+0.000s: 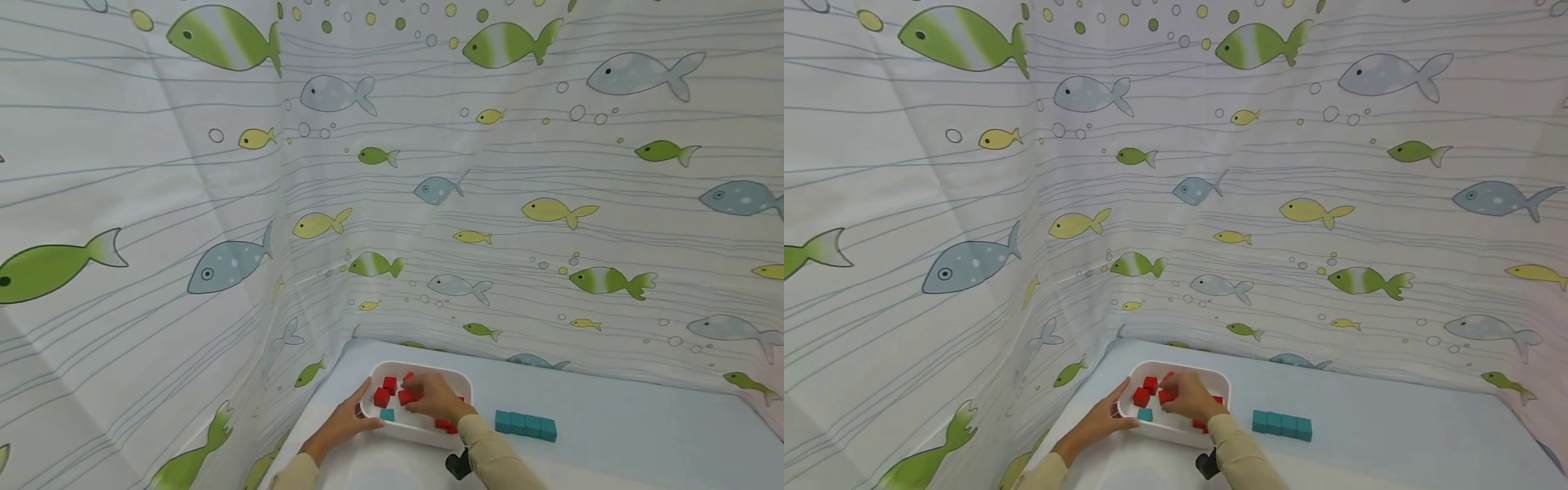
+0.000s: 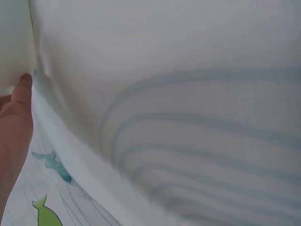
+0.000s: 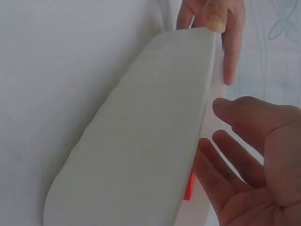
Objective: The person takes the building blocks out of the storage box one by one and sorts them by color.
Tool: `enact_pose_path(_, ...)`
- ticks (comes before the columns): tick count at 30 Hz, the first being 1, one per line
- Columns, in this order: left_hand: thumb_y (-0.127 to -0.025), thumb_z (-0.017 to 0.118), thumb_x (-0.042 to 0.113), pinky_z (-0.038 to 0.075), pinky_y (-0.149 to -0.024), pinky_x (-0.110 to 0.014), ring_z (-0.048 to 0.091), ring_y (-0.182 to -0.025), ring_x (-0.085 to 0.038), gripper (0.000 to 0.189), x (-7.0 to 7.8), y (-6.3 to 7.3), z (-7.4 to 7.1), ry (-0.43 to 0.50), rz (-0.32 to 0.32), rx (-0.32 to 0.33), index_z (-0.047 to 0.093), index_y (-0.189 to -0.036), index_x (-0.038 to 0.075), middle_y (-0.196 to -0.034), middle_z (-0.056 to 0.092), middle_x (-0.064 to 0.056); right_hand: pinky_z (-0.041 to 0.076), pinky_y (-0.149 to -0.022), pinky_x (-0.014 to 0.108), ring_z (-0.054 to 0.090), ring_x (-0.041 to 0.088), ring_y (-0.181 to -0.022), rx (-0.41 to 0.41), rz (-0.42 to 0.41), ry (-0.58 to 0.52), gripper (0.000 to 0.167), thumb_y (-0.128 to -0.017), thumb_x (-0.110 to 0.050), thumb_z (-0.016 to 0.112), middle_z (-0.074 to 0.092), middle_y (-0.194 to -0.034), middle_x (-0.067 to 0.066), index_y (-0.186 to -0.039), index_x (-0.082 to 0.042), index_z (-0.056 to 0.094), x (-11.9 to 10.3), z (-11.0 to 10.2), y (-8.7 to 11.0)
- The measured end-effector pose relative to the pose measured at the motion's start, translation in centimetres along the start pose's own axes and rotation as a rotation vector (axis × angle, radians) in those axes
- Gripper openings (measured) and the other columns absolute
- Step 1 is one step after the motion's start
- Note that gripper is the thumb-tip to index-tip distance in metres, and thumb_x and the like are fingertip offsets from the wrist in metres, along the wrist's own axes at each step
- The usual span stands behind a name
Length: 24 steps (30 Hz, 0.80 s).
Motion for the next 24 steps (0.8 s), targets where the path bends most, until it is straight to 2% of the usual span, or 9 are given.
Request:
enact_pose_path(4, -0.078, 0.08, 0.044, 0.042, -0.103, -0.05, 0.036, -0.138, -0.041, 0.104, 0.0, -0.1, 0.0, 0.002, 0.01, -0.004, 0.018, -0.157, 0.016, -0.157, 0.026, -0.019, 0.056, -0.079, 0.028, 0.061, 0.016, -0.094, -0.006, -0.018, 0.013, 0.037, -0.077, -0.015, 0.084, 0.07, -0.106, 0.004, -0.112, -0.01, 0.074, -0.3, 1.0, -0.8)
enact_pose_path(8, -0.079, 0.08, 0.043, 0.043, -0.103, -0.051, 0.036, -0.138, -0.041, 0.103, 0.1, 0.1, 0.0, 0.011, 0.01, -0.012, 0.018, -0.157, 0.016, -0.157, 0.025, -0.019, 0.055, -0.072, 0.022, 0.063, 0.02, -0.088, -0.04, -0.017, -0.025, 0.035, -0.077, -0.011, 0.083, 0.071, -0.103, 0.006, -0.11, -0.006, 0.073, -0.5, 2.1, -1.4)
enact_pose_path(17, -0.077, 0.079, 0.049, 0.042, -0.104, -0.05, 0.037, -0.138, -0.038, 0.106, 0.0, 0.0, -0.1, -0.003, 0.019, -0.019, 0.019, -0.157, 0.016, -0.158, 0.026, -0.016, 0.058, -0.074, 0.029, 0.063, 0.016, -0.085, -0.124, 0.047, -0.083, 0.032, -0.076, -0.011, 0.083, 0.072, -0.098, 0.006, -0.106, -0.005, 0.075, -0.5, 4.0, -2.3)
enact_pose_path(24, -0.077, 0.079, 0.049, 0.041, -0.105, -0.05, 0.035, -0.138, -0.039, 0.106, 0.2, 0.1, 0.0, 0.003, 0.034, -0.02, 0.018, -0.157, 0.016, -0.158, 0.025, -0.016, 0.058, -0.069, 0.027, 0.061, 0.01, -0.074, -0.133, 0.037, -0.079, 0.029, -0.074, -0.008, 0.084, 0.073, -0.09, 0.006, -0.102, -0.004, 0.076, -0.5, 5.2, -2.6)
Point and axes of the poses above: each hand's wrist, its own y-axis away from the middle knuckle, its own z-axis out of the palm, x = y × z, the point moved 7 cm from there along -y, towards the middle knuckle
